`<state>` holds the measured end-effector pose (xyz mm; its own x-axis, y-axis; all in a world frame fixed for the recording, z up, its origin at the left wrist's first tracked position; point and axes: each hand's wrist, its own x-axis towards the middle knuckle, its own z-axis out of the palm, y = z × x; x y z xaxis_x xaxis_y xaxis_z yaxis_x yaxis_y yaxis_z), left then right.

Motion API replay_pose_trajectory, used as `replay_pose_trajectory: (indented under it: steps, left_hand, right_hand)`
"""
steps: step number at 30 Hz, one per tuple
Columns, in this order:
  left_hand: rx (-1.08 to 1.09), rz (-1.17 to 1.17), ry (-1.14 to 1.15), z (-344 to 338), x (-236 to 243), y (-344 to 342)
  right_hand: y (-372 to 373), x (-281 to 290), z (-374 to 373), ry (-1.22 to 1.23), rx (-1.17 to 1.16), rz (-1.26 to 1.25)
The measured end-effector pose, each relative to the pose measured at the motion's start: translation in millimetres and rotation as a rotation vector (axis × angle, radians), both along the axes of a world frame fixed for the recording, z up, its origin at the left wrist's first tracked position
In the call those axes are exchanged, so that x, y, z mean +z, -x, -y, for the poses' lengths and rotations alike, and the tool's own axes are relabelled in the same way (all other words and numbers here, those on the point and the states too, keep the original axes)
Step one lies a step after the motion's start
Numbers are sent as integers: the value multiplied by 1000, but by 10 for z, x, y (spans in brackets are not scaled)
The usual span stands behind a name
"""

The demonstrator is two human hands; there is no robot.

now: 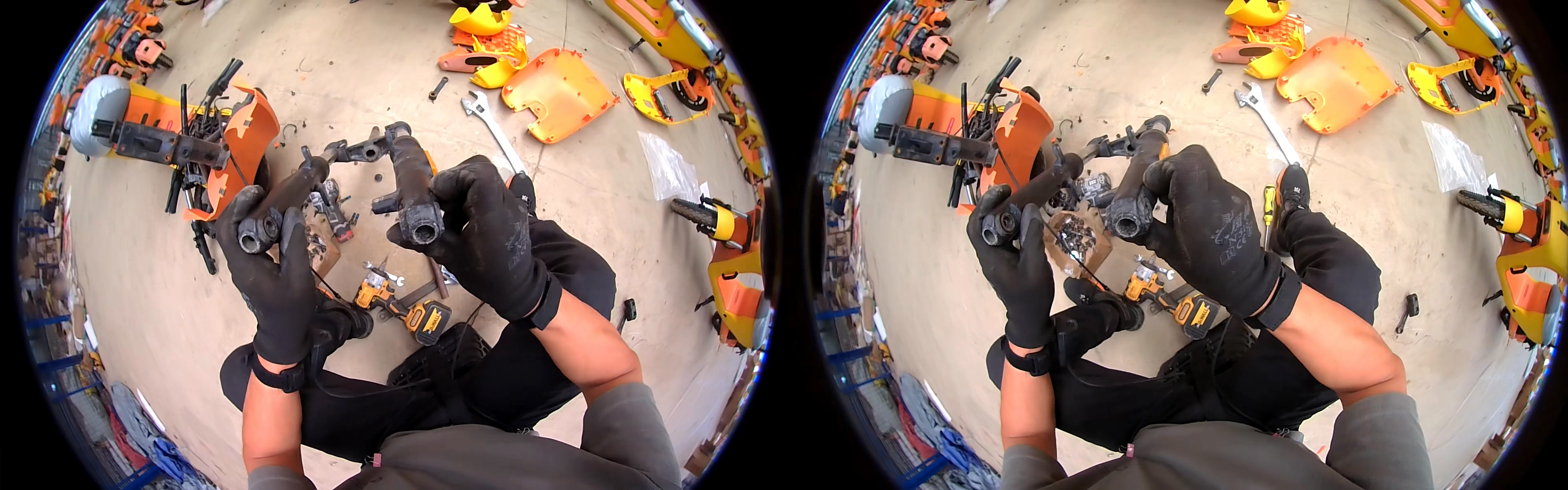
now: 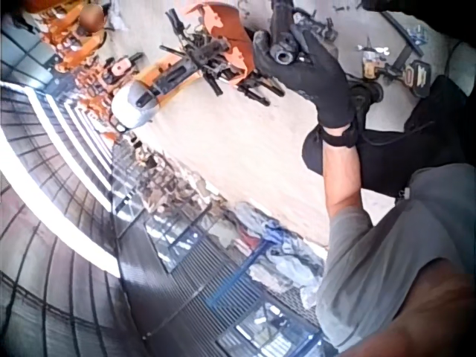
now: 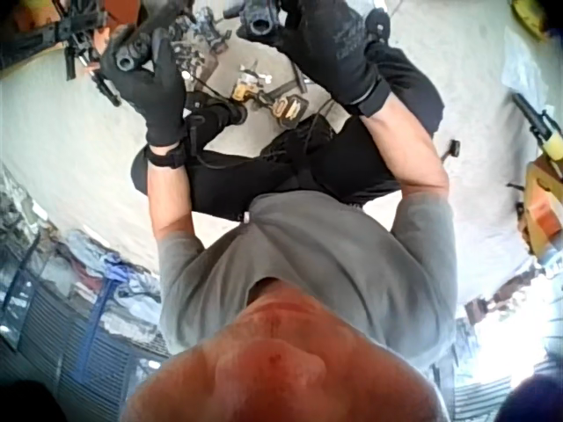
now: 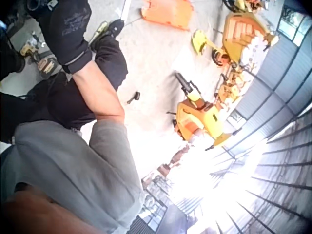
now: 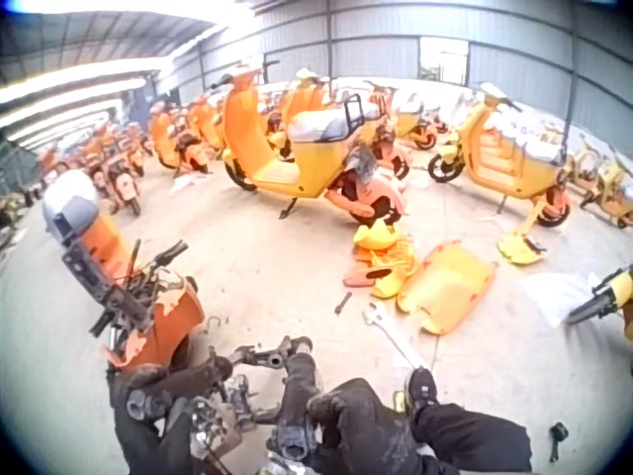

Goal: The person assembles motorcycle front fork tubes into a bracket by hand and then carries the assembly to a scooter chassis.

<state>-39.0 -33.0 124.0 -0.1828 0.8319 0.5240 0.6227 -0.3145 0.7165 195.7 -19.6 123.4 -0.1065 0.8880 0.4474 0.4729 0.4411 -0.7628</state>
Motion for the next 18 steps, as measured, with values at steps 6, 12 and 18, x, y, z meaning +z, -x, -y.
replay_pose_trajectory:
  steps: [6, 12, 18]
  left_hand:
    - [8, 22, 54, 28, 22, -10]
    - [-5, 106, 85, 68, 26, -31]
    - [-10, -51, -7, 28, 20, -35]
  right_hand:
    - [-67, 102, 18, -2, 66, 83]
    - [-101, 69, 15, -51, 82, 125]
    - [-58, 13, -25, -106, 49, -8]
